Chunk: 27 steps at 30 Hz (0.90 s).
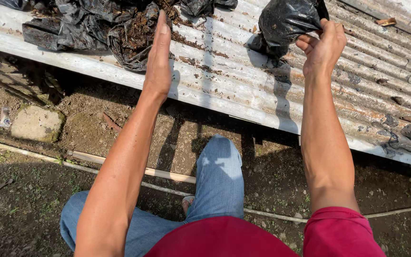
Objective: The person sits on the ground between corrugated benches, opens and flattens used black plastic nursery bags one at a time, and gathers them into a pile on the bench. They then collect the pile into a larger black plastic bag and continue picking up remaining bags from the benches.
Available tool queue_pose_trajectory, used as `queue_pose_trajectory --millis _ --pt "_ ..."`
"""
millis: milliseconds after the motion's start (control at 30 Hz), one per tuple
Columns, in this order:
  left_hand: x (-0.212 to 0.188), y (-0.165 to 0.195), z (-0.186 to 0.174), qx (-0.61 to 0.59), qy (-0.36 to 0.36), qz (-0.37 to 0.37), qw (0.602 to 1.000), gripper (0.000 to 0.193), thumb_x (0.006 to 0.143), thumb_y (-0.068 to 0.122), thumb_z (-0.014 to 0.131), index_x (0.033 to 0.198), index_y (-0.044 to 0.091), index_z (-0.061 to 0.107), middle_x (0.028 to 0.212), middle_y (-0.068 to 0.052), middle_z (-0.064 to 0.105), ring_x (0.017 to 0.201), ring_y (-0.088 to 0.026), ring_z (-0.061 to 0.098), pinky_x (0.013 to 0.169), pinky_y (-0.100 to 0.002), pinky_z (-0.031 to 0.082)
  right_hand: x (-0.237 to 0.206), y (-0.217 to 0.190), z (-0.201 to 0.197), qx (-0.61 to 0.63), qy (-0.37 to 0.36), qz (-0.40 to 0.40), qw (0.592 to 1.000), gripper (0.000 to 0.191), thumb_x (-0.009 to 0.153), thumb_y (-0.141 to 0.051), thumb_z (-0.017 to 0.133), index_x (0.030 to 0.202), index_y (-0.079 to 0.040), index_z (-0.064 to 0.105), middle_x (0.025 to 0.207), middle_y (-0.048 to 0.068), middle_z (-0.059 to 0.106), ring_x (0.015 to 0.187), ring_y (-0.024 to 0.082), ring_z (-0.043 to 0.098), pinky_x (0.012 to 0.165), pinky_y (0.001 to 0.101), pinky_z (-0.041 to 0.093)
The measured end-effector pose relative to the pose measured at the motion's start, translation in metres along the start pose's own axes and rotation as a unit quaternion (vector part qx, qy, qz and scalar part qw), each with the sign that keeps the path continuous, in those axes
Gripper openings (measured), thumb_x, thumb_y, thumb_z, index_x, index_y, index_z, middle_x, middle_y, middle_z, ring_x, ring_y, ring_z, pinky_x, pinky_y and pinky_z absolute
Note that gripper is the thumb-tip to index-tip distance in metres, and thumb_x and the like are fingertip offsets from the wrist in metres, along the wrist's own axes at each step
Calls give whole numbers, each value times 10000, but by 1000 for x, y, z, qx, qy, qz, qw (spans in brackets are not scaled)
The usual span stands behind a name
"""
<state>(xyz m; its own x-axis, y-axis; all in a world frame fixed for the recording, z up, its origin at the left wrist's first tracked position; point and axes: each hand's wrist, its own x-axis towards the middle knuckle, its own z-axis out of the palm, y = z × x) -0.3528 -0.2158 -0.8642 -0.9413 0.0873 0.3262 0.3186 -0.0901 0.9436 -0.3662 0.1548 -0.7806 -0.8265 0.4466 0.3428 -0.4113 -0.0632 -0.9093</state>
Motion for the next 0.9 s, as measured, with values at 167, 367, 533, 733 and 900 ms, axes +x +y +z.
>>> queue_pose_trajectory --millis 167,367,533,733,900 --pt "3 7 -9 -280 -37 -51 958 1024 875 838 237 1680 264 -28 1747 -169 -56 1601 -389 -31 1239 -658 10 -15 22 32 -30 -45 65 996 119 1031 -129 578 963 -43 531 905 125 680 642 212 709 539 315 630" --pt "0 20 -19 -404 -45 -42 913 1037 907 860 244 1695 247 -40 1773 -191 23 1652 -381 19 1284 -623 0 -23 35 56 -1 -86 99 991 110 1027 -130 574 952 -50 562 895 123 683 638 201 704 549 309 618" --pt "0 20 -24 -254 11 -74 964 849 1006 749 115 1617 192 308 1737 -206 272 1597 -376 277 1267 -538 243 -27 46 80 47 -128 98 986 159 1051 -125 596 925 -59 525 899 122 671 664 230 712 565 325 612" --pt "-13 42 -63 343 195 123 910 680 938 206 647 1561 77 408 1697 -276 200 1553 -420 267 1247 -471 272 -34 51 127 97 -177 117 972 153 1072 -99 625 982 -57 508 892 71 584 720 290 724 614 380 638" --pt "-25 114 -90 202 266 46 941 921 899 197 717 1641 77 185 1641 -272 335 1505 -451 370 1216 -487 328 -34 8 176 95 -193 150 965 167 1088 -84 633 1008 -34 496 924 70 547 710 289 685 637 419 637"
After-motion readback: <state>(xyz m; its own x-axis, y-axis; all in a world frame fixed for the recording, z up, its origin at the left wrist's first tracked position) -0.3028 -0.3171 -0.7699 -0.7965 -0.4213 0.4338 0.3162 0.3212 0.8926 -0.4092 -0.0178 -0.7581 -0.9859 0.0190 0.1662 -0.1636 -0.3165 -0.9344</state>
